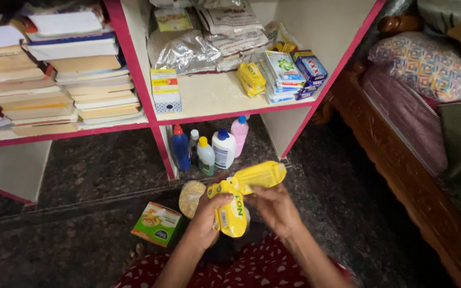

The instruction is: The person sits on the floor and organizes small household items on a low shelf. They unwrap and rewrap soap bars, place them on the shelf, and handle other packaged goods and bottles.

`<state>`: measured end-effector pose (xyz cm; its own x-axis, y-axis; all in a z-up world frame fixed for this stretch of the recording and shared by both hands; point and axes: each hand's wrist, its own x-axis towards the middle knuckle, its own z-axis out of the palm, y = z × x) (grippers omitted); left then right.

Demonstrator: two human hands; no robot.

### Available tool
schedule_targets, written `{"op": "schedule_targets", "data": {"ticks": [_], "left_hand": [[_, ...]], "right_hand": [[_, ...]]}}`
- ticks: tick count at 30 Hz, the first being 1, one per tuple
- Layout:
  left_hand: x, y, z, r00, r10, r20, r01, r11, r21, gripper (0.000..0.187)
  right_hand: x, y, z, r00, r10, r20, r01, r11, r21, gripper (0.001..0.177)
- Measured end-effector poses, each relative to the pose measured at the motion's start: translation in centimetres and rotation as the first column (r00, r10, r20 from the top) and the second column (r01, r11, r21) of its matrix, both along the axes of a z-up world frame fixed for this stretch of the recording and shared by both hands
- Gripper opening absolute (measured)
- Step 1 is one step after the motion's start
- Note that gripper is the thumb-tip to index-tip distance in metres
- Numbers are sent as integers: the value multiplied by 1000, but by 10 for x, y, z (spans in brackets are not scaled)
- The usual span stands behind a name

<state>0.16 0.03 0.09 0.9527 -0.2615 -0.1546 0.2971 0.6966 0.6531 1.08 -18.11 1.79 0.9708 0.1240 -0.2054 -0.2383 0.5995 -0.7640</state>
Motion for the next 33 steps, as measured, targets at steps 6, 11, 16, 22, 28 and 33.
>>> {"op": "schedule_targets", "data": {"ticks": [6, 11, 16, 22, 28, 33], "left_hand": [[2, 16, 6, 999, 51, -18, -44, 966, 256, 67], [7, 31, -9, 974, 205, -98, -177, 955, 240, 70], [15, 43, -31, 959, 260, -116, -209, 919, 334, 79], [20, 54, -40, 977, 151, -149, -98, 944, 314, 93], [15, 57, -34, 963, 160, -217, -99, 959, 264, 99], [9, 64, -28, 969, 137, -204, -71, 951, 302, 96]], "right_hand": [[34, -7, -14, 983, -106, 149, 116, 992, -56, 52], [130, -32, -16, 881, -190, 433, 391, 810, -438, 63], [252, -36, 18, 768, 168, 618, 630, -33, -776, 76], [381, -15, 36, 569, 516, 640, 789, -563, -248, 65], [425, -6, -9, 693, 541, 477, 670, -727, -150, 34], [411, -8, -37, 656, 541, 526, 689, -714, -124, 42]]}}
